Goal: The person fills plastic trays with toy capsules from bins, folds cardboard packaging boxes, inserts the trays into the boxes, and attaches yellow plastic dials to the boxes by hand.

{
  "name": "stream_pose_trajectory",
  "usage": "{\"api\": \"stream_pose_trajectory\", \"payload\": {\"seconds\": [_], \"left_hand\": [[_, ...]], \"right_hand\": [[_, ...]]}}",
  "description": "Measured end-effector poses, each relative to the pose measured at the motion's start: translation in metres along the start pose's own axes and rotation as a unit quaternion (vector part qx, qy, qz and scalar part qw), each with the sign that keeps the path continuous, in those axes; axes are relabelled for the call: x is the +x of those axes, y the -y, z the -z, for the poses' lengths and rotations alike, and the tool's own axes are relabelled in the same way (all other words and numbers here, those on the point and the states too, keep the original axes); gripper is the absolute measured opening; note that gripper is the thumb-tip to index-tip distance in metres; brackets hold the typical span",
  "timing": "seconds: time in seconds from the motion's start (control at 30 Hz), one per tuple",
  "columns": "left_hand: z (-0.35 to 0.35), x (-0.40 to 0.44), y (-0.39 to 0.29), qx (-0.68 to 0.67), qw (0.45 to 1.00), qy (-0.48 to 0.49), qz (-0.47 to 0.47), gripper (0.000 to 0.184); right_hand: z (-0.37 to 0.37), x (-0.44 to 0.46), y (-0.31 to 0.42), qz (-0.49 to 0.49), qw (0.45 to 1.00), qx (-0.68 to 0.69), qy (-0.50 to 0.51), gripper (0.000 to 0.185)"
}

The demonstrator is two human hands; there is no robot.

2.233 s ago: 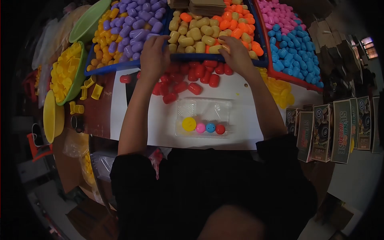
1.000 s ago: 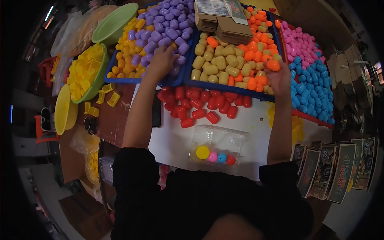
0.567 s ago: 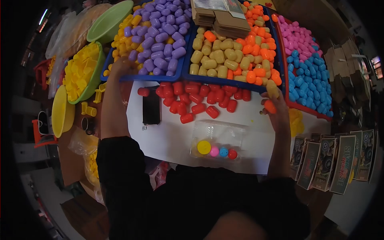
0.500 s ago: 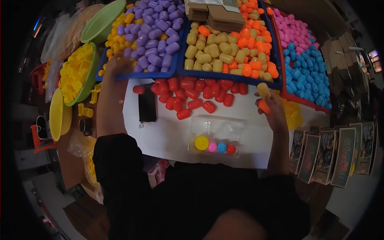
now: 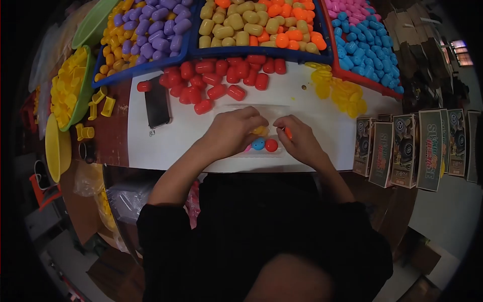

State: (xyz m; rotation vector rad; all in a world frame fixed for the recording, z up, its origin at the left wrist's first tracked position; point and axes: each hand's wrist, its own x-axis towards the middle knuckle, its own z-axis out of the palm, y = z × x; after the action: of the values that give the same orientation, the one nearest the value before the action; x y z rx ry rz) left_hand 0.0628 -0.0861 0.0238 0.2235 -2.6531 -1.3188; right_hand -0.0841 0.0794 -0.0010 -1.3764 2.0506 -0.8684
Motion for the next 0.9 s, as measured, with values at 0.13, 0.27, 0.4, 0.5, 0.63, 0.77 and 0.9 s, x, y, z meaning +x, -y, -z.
{"api": "stream_pose_trajectory", "payload": {"seconds": [0.13,0.27,0.4,0.5,0.63,0.77,0.9], "left_hand": [[-0.013,0.000,0.009,0.169,0.984,0.060,0.001,0.023],[-0.002,-0.007,0.015,0.123,0.992,0.009,0.037,0.020],[0.009,-0.011,0.010,0.032,0.992,-0.063,0.109,0.019],[0.023,-0.018,0.023,-0.603,0.714,-0.315,0.167,0.026],[0.024,-0.034,0.023,-0.702,0.646,-0.263,0.145,0.033],[0.006,-0.036,0.018,-0.561,0.773,-0.238,0.177,0.035],[-0.007,-0.019,0.019,-0.259,0.933,-0.189,0.163,0.037]], "right_hand": [[-0.007,-0.005,-0.003,-0.008,0.999,0.005,0.051,0.022],[-0.011,-0.008,-0.009,0.003,0.997,-0.078,0.027,0.031],[-0.011,0.003,0.021,0.063,0.963,-0.260,0.012,0.035],[-0.018,0.030,0.039,0.111,0.897,-0.419,0.088,0.038],[-0.035,0.055,0.043,0.096,0.815,-0.525,0.224,0.029],[-0.024,0.053,0.033,0.167,0.830,-0.497,0.189,0.023],[0.010,0.032,0.033,0.113,0.905,-0.378,0.159,0.022]]}}
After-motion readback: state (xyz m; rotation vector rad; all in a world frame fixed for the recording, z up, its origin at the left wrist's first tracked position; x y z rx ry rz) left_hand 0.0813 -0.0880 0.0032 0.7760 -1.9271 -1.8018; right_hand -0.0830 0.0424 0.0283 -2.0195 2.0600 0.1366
